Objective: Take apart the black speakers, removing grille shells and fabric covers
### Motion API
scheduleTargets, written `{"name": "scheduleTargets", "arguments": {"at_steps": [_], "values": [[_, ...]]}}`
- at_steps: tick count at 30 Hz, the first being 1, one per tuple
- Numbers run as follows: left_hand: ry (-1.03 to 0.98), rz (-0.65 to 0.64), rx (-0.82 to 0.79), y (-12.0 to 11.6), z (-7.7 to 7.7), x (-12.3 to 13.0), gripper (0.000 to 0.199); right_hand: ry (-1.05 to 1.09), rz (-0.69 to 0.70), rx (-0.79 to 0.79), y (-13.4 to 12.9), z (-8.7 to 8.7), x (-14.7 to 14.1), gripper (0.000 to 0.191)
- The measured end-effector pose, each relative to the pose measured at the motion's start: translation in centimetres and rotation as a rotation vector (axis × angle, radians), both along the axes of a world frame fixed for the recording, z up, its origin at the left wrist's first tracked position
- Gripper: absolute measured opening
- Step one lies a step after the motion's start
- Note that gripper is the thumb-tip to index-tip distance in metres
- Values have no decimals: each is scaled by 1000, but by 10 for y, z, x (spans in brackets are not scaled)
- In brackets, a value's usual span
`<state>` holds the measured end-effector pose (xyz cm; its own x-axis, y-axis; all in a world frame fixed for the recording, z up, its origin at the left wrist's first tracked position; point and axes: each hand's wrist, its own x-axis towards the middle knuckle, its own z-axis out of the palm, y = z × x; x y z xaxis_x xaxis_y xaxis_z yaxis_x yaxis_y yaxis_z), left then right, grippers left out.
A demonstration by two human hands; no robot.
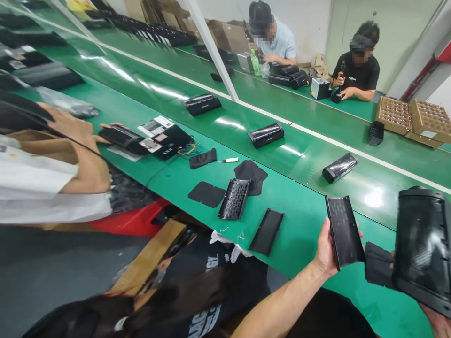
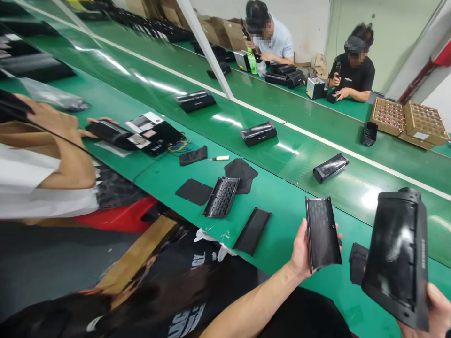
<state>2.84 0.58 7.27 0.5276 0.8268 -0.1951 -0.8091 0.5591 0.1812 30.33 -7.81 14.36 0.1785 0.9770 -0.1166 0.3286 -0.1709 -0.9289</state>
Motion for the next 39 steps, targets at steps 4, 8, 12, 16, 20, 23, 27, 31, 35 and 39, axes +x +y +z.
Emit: {"name": "scheduleTargets", "arguments": {"at_steps": [4,8,12,16,20,23,27,31,35,39], "values": [[-21,-7,6,-3,-11,7,87,29,-5,-81,9,27,-36,91],[-49,14,51,-4,-3,19,83,-238,72,-47,37,55,-77,102],[-81,20,177,-5,20,25,87,-413,177,-11,50,65,-102,98],[-129,50,242,-3,33,27,95,-504,233,-1,55,60,-101,99],[-134,114,250,0,35,29,97,-553,273,-8,63,53,-87,100],[-135,115,238,2,32,32,99,-575,281,-10,64,49,-83,100],[-138,112,195,2,26,38,98,-626,251,5,59,44,-93,98],[-109,131,103,3,25,46,99,-634,214,0,63,49,-103,99],[-52,138,21,13,28,53,95,-586,255,-96,73,61,-102,103],[16,226,208,24,28,51,89,-542,281,-118,70,71,-89,104]]}}
